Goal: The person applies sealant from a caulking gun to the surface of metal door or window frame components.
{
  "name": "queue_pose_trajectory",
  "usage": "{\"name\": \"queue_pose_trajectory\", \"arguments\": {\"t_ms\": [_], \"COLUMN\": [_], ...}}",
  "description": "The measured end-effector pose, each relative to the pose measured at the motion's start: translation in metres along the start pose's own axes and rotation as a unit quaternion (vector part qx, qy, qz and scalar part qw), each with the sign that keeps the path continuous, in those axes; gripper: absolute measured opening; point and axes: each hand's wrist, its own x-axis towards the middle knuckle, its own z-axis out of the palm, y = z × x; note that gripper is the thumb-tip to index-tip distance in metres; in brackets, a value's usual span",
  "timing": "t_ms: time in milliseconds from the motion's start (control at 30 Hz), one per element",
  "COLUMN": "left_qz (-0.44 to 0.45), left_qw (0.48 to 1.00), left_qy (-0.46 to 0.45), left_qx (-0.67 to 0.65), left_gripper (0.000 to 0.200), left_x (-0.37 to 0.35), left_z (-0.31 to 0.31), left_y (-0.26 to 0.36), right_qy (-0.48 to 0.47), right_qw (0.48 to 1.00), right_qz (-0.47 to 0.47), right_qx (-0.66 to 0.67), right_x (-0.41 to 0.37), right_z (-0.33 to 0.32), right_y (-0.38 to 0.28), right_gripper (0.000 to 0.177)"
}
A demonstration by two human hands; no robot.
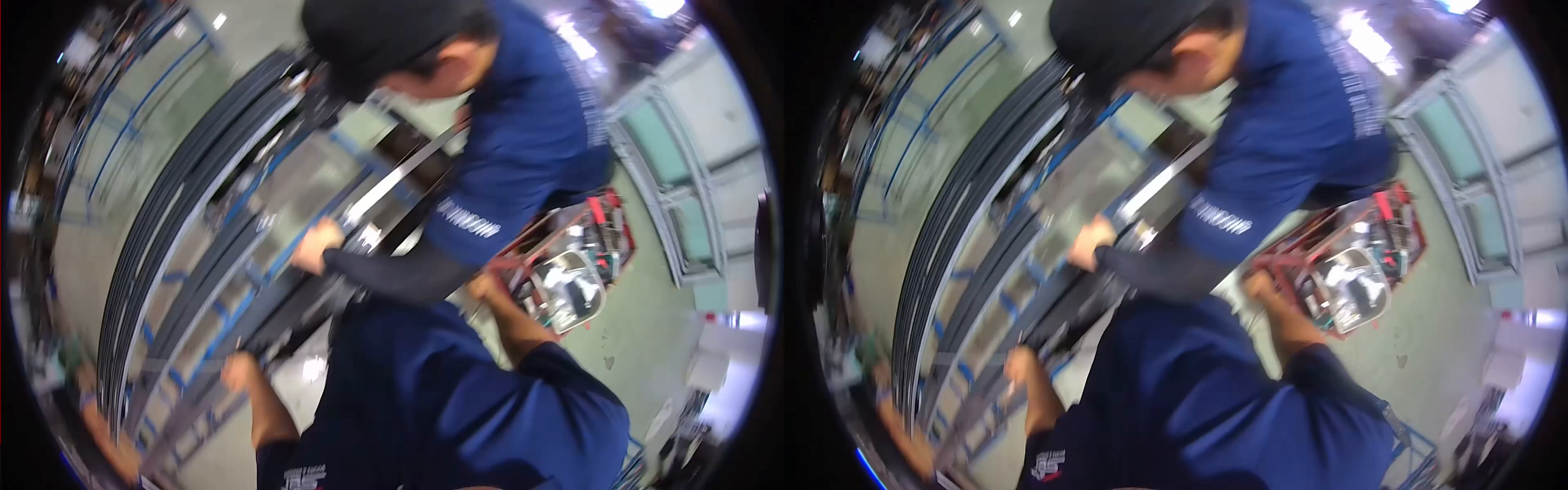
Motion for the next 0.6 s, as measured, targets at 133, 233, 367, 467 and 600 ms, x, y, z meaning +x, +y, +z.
{"name": "queue_pose_trajectory", "arguments": {"t_ms": [133,233,367,467,600], "left_qz": [-0.089,-0.148,-0.151,-0.167,-0.107], "left_qw": [0.990,0.948,0.946,0.942,0.962], "left_qy": [-0.023,-0.094,-0.120,-0.128,-0.158], "left_qx": [-0.104,-0.264,-0.260,-0.263,-0.195], "left_gripper": [0.035,0.037,0.038,0.040,0.040], "left_x": [-0.009,-0.018,-0.018,-0.018,-0.017], "left_z": [-0.033,-0.090,-0.087,-0.076,-0.077], "left_y": [0.005,0.010,0.011,0.012,0.011], "right_qy": [-0.020,-0.077,-0.063,0.008,0.016], "right_qw": [0.866,0.641,0.548,0.663,0.833], "right_qz": [-0.038,-0.096,-0.114,0.035,0.362], "right_qx": [0.497,0.758,0.826,0.748,0.418], "right_x": [0.122,0.226,0.235,0.139,-0.039], "right_z": [-0.023,-0.069,-0.083,-0.048,0.023], "right_y": [-0.158,-0.296,-0.307,-0.183,0.011], "right_gripper": [0.026,0.023,0.020,0.017,0.013]}}
